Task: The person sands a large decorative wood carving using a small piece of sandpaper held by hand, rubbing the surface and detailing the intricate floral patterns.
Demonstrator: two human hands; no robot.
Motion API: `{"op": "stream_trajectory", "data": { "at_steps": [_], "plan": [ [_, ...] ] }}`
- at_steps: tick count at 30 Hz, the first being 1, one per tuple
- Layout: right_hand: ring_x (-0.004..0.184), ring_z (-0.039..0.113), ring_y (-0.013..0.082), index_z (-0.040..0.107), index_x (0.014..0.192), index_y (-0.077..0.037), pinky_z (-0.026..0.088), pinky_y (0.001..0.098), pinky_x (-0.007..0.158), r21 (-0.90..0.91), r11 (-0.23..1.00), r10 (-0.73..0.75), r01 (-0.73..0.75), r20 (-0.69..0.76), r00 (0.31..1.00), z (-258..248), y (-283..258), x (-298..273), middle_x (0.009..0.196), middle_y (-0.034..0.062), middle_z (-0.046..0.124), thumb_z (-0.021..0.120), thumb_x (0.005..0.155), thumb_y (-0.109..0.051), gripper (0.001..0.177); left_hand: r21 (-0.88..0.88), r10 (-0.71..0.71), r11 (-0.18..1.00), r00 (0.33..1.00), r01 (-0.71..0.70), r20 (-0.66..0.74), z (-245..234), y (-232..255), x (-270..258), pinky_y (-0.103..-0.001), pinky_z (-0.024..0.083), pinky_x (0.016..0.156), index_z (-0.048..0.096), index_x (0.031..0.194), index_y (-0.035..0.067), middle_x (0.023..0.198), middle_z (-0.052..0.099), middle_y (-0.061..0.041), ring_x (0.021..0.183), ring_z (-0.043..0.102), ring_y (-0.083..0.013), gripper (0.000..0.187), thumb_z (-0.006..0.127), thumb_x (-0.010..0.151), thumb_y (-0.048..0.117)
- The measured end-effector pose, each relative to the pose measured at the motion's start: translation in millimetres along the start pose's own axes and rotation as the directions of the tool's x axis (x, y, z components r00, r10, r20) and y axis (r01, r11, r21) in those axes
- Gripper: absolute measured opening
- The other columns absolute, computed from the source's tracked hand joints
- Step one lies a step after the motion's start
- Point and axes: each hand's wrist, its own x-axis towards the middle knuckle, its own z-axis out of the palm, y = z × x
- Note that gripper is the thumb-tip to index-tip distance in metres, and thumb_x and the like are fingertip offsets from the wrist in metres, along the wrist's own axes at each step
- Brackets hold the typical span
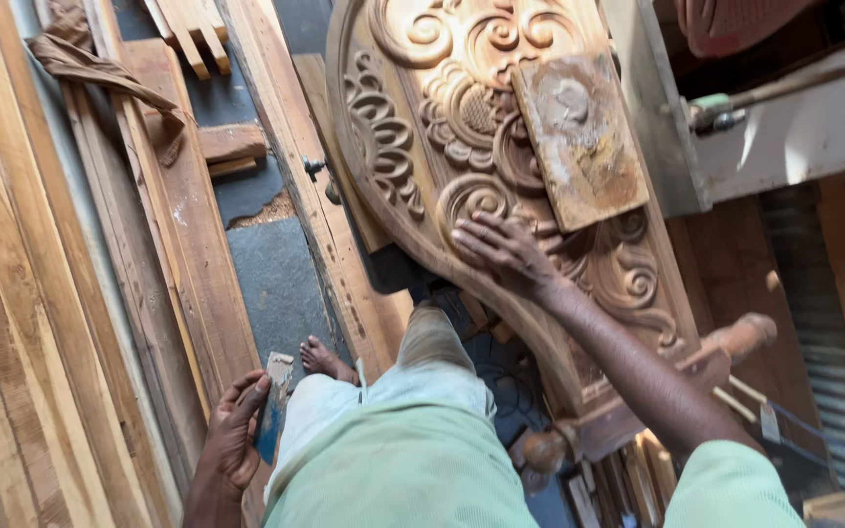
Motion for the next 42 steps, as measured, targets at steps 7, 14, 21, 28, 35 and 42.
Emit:
{"op": "stream_trajectory", "data": {
  "at_steps": [7, 14, 21, 28, 35, 42],
  "plan": [
    [0.139, 0.051, 0.0258, 0.046, 0.153, -0.008, 0.036, 0.0464, 0.119, 0.204, 0.975, -0.101, 0.089, 0.048, 0.994, 6, 20, 2, 0.149, 0.0080, 0.056, 0.059, 0.105, -0.027, 0.053, -0.003, 0.036, 0.999, 0.995, -0.036, -0.090, 24, -11, -3, -0.033, 0.063, 0.070, 0.066, 0.118, 0.006, 0.101, 0.075, -0.011, 0.084, 0.074, -0.0175, 0.033, 0.076, 0.087, 0.011],
    [0.133, 0.053, 0.0265, 0.037, 0.158, -0.014, 0.028, 0.0538, 0.120, 0.086, 0.977, -0.214, 0.197, 0.294, 0.931, 4, 23, -19, 0.143, 0.0173, 0.061, 0.051, 0.104, -0.013, 0.056, -0.124, 0.141, 0.982, 0.989, -0.145, -0.036, 71, -29, 13, -0.031, 0.063, 0.071, 0.065, 0.119, 0.011, 0.103, 0.074, -0.008, 0.085, 0.074, -0.0170, 0.032, 0.076, 0.089, 0.012],
    [0.107, 0.061, 0.0256, 0.042, 0.152, -0.012, 0.041, 0.0448, 0.099, 0.460, 0.883, -0.062, 0.095, -0.087, 0.994, 3, 24, -22, 0.115, 0.0110, 0.071, 0.058, 0.107, -0.019, 0.049, -0.167, 0.160, 0.971, 0.983, -0.173, -0.088, 112, -43, 7, -0.031, 0.064, 0.074, 0.065, 0.116, 0.012, 0.103, 0.075, -0.006, 0.089, 0.075, -0.0161, 0.031, 0.076, 0.088, 0.013],
    [0.116, 0.048, 0.0254, 0.059, 0.145, -0.023, 0.042, 0.0416, 0.096, 0.291, 0.956, -0.040, 0.033, 0.018, 0.999, 3, 12, -22, 0.127, 0.0098, 0.050, 0.063, 0.095, -0.007, 0.053, -0.163, 0.143, 0.973, 0.981, -0.164, -0.135, 119, -54, 1, -0.031, 0.064, 0.074, 0.065, 0.116, 0.010, 0.100, 0.075, -0.009, 0.086, 0.075, -0.0167, 0.032, 0.078, 0.087, 0.011],
    [0.125, 0.044, 0.0266, 0.057, 0.144, -0.031, 0.040, 0.0478, 0.096, 0.053, 0.996, -0.077, 0.072, 0.105, 0.991, -1, 11, -16, 0.137, 0.0078, 0.047, 0.061, 0.084, 0.002, 0.068, -0.193, 0.130, 0.970, 0.985, -0.150, -0.111, 123, -64, 7, -0.034, 0.065, 0.071, 0.065, 0.115, 0.010, 0.099, 0.076, -0.010, 0.084, 0.075, -0.0180, 0.032, 0.079, 0.086, 0.014],
    [0.128, 0.045, 0.0262, 0.071, 0.125, -0.024, 0.039, 0.0500, 0.097, 0.058, 0.985, -0.169, 0.161, 0.177, 0.970, -11, 21, -10, 0.144, 0.0060, 0.051, 0.063, 0.090, -0.012, 0.038, -0.202, 0.134, 0.966, 0.981, -0.161, -0.140, 122, -66, 2, -0.034, 0.065, 0.073, 0.065, 0.115, 0.011, 0.100, 0.076, -0.009, 0.086, 0.075, -0.0178, 0.033, 0.079, 0.086, 0.015]
  ]
}}
